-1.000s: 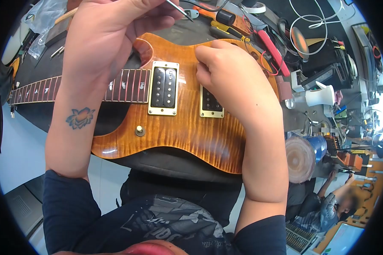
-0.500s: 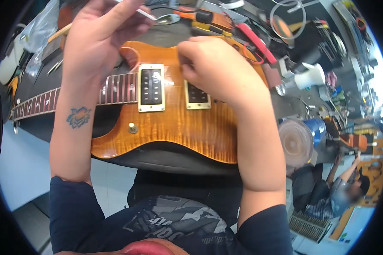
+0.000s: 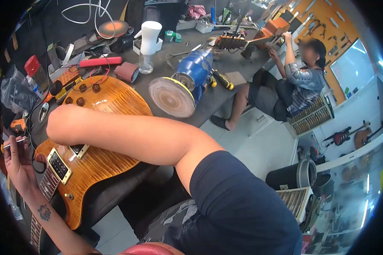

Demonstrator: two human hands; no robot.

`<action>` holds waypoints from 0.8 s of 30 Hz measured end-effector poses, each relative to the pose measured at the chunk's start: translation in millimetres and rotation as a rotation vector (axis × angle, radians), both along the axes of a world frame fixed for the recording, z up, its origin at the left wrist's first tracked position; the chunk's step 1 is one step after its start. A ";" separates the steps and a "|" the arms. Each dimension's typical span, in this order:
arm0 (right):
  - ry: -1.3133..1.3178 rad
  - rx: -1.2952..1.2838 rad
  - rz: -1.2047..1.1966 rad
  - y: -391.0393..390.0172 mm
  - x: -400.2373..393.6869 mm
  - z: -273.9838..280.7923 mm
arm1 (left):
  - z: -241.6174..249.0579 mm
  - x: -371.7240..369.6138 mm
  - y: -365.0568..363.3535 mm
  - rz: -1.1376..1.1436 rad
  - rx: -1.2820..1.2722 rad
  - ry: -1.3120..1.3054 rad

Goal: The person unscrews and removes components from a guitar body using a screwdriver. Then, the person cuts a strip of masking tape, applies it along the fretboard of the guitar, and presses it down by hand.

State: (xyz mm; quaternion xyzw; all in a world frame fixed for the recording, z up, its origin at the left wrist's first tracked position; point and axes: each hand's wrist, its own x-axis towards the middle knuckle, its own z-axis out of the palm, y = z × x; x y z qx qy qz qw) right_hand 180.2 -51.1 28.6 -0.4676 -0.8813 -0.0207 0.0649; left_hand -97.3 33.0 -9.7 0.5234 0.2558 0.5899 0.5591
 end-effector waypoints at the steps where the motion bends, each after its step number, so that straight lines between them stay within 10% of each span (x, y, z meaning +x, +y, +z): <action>1: -0.001 0.007 -0.001 -0.3 -0.4 1.2 | 0.8 -1.6 1.2 0.000 -0.014 -0.005; 24: 0.193 -0.022 0.100 14.5 13.1 0.9 | 30.4 33.6 -31.1 -0.073 0.090 -0.031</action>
